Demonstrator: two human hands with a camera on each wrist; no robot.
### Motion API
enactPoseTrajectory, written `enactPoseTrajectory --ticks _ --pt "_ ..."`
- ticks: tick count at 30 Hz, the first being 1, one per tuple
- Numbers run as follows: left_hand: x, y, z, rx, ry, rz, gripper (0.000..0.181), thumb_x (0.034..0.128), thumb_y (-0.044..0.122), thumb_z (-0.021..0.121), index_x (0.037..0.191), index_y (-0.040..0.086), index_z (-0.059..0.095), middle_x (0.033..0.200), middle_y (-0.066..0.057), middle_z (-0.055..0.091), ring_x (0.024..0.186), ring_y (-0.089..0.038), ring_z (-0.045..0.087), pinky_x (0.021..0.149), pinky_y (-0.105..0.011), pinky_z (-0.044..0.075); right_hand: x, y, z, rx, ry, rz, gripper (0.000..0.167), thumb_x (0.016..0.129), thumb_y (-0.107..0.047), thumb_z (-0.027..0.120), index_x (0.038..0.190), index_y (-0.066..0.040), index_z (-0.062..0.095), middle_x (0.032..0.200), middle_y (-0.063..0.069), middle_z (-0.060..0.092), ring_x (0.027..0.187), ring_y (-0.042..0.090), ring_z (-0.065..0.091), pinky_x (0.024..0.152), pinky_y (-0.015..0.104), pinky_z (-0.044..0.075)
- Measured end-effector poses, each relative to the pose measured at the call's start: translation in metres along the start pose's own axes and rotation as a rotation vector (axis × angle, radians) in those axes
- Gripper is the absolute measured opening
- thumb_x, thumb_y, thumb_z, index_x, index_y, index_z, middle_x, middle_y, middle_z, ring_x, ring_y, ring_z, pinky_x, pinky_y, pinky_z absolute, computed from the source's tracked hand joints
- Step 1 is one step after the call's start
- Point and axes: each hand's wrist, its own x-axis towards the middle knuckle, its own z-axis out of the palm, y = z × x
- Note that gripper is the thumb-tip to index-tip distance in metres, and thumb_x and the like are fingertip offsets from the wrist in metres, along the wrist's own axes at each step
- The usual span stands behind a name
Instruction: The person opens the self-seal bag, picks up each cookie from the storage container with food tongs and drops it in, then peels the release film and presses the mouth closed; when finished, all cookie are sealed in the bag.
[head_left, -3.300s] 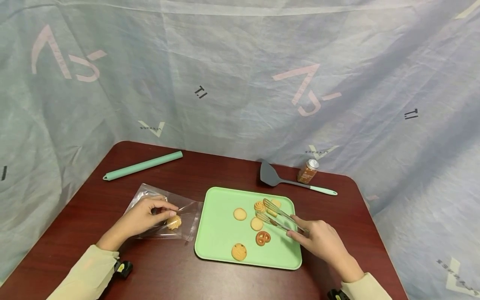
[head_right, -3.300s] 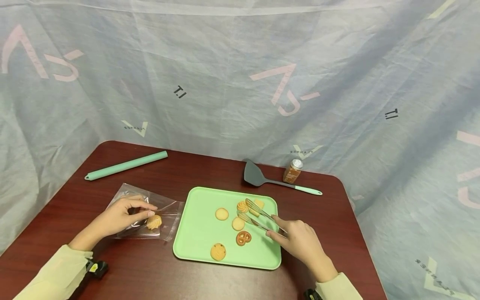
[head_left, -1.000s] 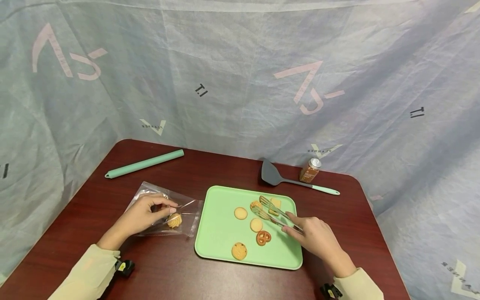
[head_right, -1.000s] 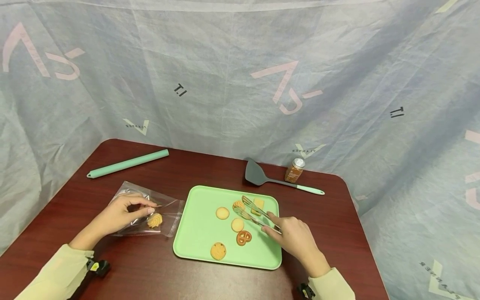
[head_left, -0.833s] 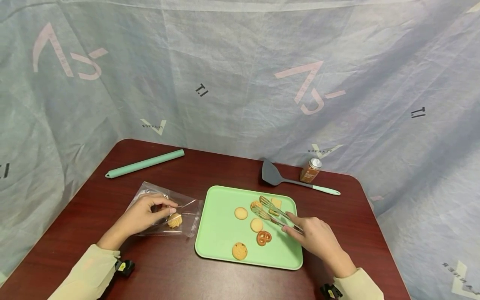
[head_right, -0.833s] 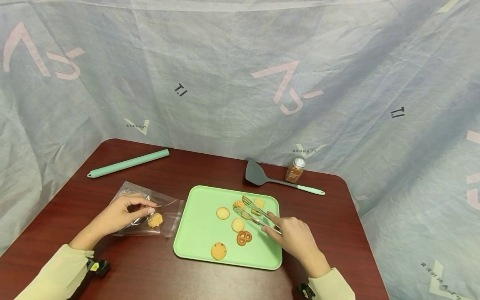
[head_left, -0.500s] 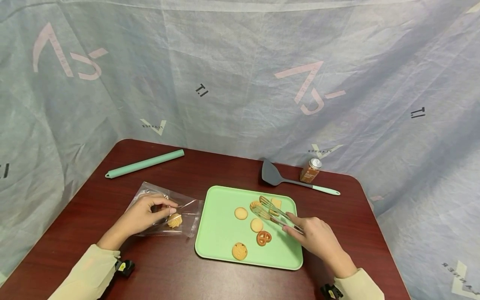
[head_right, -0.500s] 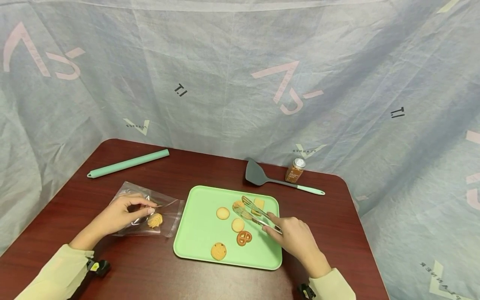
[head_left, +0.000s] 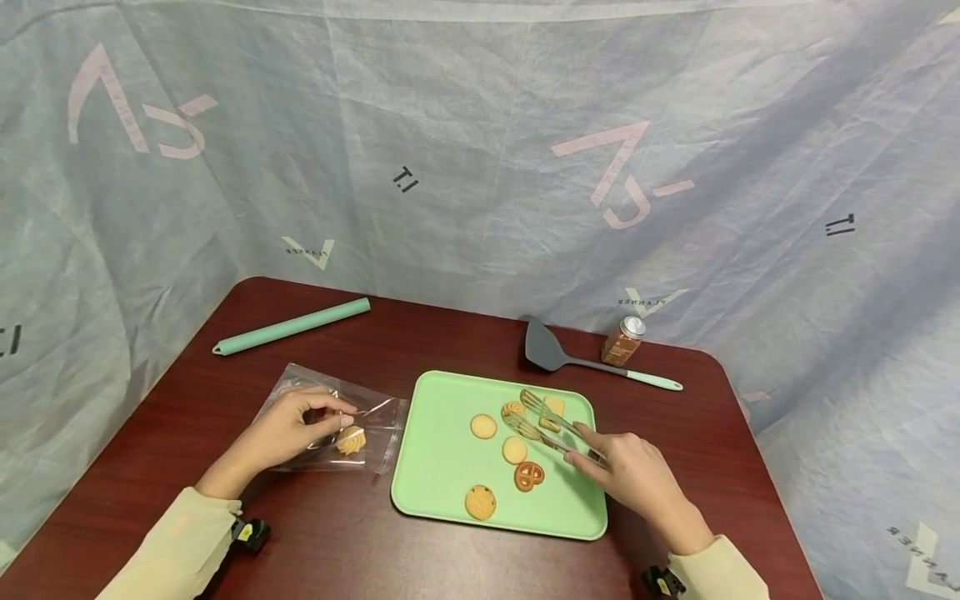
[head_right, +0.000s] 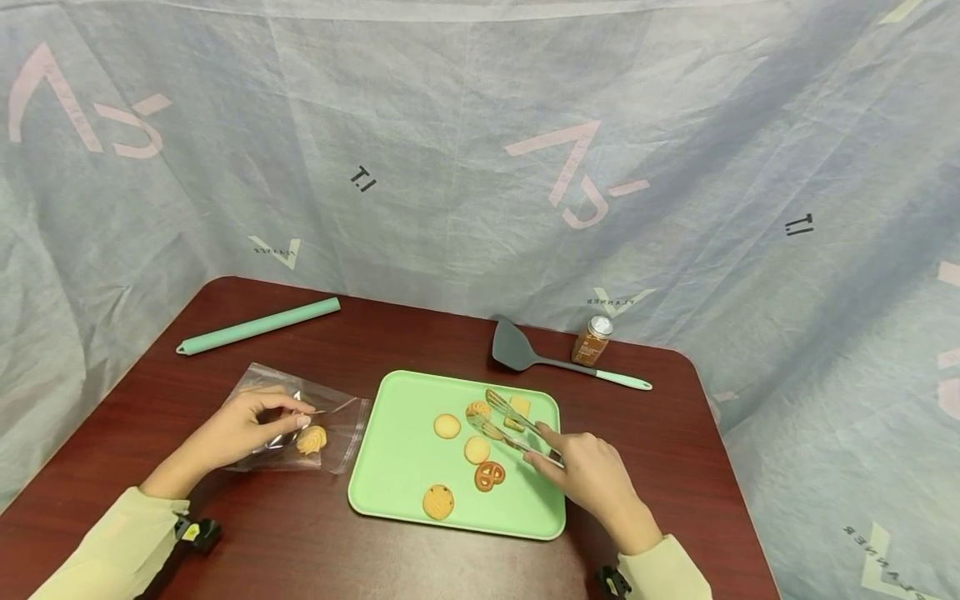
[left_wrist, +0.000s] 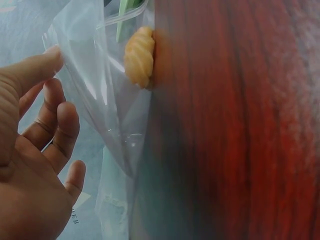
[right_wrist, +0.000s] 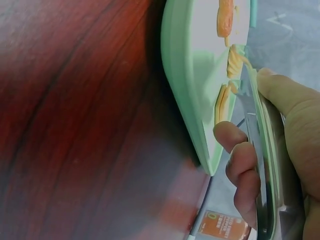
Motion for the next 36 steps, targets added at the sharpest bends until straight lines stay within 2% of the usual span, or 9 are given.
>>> enactPoseTrajectory --ticks 3,6,8,10,13,22,28,32,36 --pt "0.0004 0.0006 -0.0001 -0.001 0.0 0.01 0.013 0.088 0.008 0.081 0.1 0.013 0.08 0.078 0.013 0.06 0.069 -0.007 0.054 0.056 -0.026 0.045 0.0013 -0.0007 0.0001 -0.012 0.006 -0.008 0.048 0.093 -0.053 0.071 0.128 -0.021 0.073 0.075 -0.003 0.072 0.058 0.011 0.063 0.046 0.033 0.042" --pt "0.0007 0.001 -0.0005 0.003 -0.002 0.013 0.013 0.0878 0.007 0.081 0.1 0.013 0.08 0.078 0.013 0.06 0.069 -0.007 0.054 0.057 -0.027 0.045 0.0028 -0.0025 -0.0006 -0.029 0.011 -0.028 0.045 0.092 -0.05 0.073 0.127 -0.022 0.074 0.069 -0.004 0.069 0.057 0.013 0.062 0.045 0.034 0.042" --pt "0.0009 0.0011 -0.0008 0.007 -0.005 0.008 0.013 0.0879 0.008 0.081 0.1 0.014 0.081 0.078 0.013 0.06 0.069 -0.007 0.054 0.057 -0.027 0.045 0.0038 -0.0042 -0.0016 -0.046 0.015 -0.048 0.043 0.092 -0.047 0.074 0.127 -0.021 0.074 0.06 -0.01 0.061 0.055 0.012 0.06 0.044 0.034 0.041" --pt "0.001 0.0013 -0.0011 0.008 -0.009 -0.001 0.013 0.0882 0.009 0.081 0.101 0.014 0.081 0.078 0.013 0.06 0.069 -0.007 0.054 0.057 -0.026 0.044 0.0046 -0.0056 -0.0023 -0.058 0.016 -0.07 0.043 0.092 -0.045 0.075 0.127 -0.019 0.074 0.053 -0.016 0.047 0.052 0.009 0.056 0.044 0.033 0.039" --pt "0.001 0.0013 -0.0014 0.006 -0.015 -0.014 0.013 0.0885 0.01 0.081 0.101 0.015 0.081 0.078 0.013 0.06 0.07 -0.007 0.054 0.058 -0.025 0.044 0.0046 -0.0072 -0.0022 -0.071 0.021 -0.1 0.042 0.093 -0.042 0.075 0.126 -0.016 0.074 0.052 -0.02 0.035 0.052 0.005 0.052 0.044 0.032 0.039" --pt "-0.0003 -0.0012 -0.0001 -0.011 -0.02 -0.021 0.012 0.0894 0.011 0.08 0.101 0.014 0.081 0.078 0.012 0.06 0.069 -0.008 0.054 0.058 -0.025 0.044 0.0007 -0.0059 -0.0001 -0.075 0.058 -0.111 0.042 0.093 -0.041 0.075 0.126 -0.015 0.074 0.056 -0.02 0.043 0.057 0.011 0.061 0.048 0.035 0.045" --pt "-0.0009 -0.0017 -0.0002 -0.008 -0.025 -0.029 0.012 0.0902 0.011 0.079 0.102 0.014 0.08 0.079 0.012 0.061 0.068 -0.008 0.053 0.057 -0.025 0.044 0.0024 -0.006 -0.0004 -0.076 0.053 -0.115 0.043 0.094 -0.043 0.074 0.127 -0.015 0.073 0.057 -0.018 0.049 0.058 0.011 0.062 0.048 0.034 0.045" --pt "-0.0011 -0.0017 0.0001 -0.015 -0.022 -0.027 0.012 0.0895 0.01 0.08 0.101 0.013 0.08 0.079 0.012 0.061 0.069 -0.007 0.054 0.057 -0.026 0.045 0.0025 -0.0075 -0.0006 -0.084 0.062 -0.117 0.044 0.092 -0.043 0.076 0.127 -0.016 0.073 0.056 -0.019 0.046 0.054 0.009 0.058 0.046 0.033 0.042" --pt "-0.0014 -0.0019 0.0003 -0.033 -0.012 -0.019 0.013 0.0894 0.008 0.079 0.102 0.011 0.08 0.079 0.012 0.06 0.069 -0.007 0.054 0.056 -0.027 0.045 0.0023 -0.0081 0.0002 -0.101 0.085 -0.129 0.047 0.09 -0.043 0.078 0.127 -0.016 0.073 0.058 -0.02 0.042 0.048 0.004 0.047 0.043 0.031 0.038"
